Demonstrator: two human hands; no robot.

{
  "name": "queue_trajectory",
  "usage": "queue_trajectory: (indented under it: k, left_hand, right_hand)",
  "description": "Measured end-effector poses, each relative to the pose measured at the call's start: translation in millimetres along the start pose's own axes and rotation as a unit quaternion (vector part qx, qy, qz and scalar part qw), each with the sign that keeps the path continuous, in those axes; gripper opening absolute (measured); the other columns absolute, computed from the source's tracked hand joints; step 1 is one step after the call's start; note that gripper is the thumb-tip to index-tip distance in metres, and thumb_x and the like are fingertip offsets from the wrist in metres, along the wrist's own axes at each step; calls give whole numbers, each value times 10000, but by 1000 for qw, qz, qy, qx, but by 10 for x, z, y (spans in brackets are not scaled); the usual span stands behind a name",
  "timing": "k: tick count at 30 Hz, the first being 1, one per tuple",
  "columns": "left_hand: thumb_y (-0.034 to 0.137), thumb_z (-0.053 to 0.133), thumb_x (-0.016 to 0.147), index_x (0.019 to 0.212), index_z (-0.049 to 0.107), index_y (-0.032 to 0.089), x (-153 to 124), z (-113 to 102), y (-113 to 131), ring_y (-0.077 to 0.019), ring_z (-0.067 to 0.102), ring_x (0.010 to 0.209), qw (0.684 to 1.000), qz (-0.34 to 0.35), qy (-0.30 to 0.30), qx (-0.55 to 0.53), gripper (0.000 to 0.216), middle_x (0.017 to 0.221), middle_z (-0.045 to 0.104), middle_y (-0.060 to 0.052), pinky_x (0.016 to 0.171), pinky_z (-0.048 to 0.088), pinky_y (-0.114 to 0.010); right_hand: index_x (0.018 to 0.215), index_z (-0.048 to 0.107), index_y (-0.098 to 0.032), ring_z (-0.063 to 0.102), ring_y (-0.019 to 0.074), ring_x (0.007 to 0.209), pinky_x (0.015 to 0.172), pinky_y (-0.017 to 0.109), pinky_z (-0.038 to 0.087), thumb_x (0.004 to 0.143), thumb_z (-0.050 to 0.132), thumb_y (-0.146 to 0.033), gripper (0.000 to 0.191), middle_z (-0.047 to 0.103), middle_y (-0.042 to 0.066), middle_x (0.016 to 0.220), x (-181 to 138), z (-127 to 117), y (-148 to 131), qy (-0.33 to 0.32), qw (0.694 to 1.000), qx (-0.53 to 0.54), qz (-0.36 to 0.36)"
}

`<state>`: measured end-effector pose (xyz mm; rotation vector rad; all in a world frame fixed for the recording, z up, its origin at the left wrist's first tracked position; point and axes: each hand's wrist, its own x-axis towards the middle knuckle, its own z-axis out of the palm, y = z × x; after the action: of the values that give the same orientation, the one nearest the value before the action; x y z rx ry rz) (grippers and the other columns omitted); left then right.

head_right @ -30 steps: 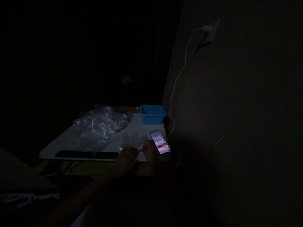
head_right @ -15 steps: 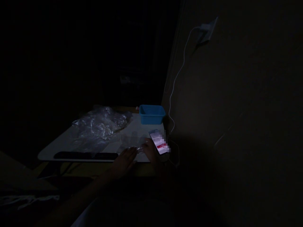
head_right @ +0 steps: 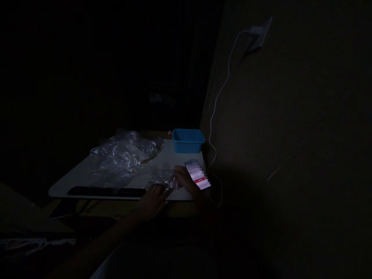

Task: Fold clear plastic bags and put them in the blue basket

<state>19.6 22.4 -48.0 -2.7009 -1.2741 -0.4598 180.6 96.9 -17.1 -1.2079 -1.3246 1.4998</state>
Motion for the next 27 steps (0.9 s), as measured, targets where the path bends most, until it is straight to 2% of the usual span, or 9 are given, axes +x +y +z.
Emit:
queue_trajectory:
  k: [5,11,17,24,27]
  left_hand:
    - [384,331,838,1232,387,234,-4,-34,17,-247,383,992,1000,-7,2,8,426,1093,467,-96,866,296,-425]
    - [404,314,840,1243,377,231,-1,-61,34,-243,389,948,1000,-7,-3,4,443,1048,477,-98,844,306,-409]
    - [396,325,835,1241,380,230,-9,-39,22,-252,380,952,1000,-1,-5,15,442,1050,466,-103,841,302,-415]
    - [420,326,830,1238,378,232,-12,-37,23,-256,373,964,1000,0,-1,14,452,1078,453,-105,841,298,-420]
    - [431,322,829,1239,376,227,-10,-45,26,-256,372,969,1000,2,-4,16,461,1092,446,-108,842,297,-423]
  right_hand:
    - [1107,418,-223,547,115,546,350,166,300,741,422,-289,372,571,-20,686,47,5,-67,14,998,-45,-33]
    - [1087,457,-209,481,90,446,331,170,289,751,420,-318,355,567,-22,667,86,11,-25,4,996,-69,-48]
    - [1100,460,-221,450,72,391,300,177,289,751,429,-354,374,563,-18,733,79,33,19,-6,994,-99,-41]
    - [1111,444,-212,410,50,358,304,175,299,764,400,-381,388,573,-16,759,36,7,60,-10,990,-98,-105]
    - [1116,441,-193,396,47,355,313,174,299,773,387,-379,394,566,-14,729,11,1,43,-8,989,-99,-106]
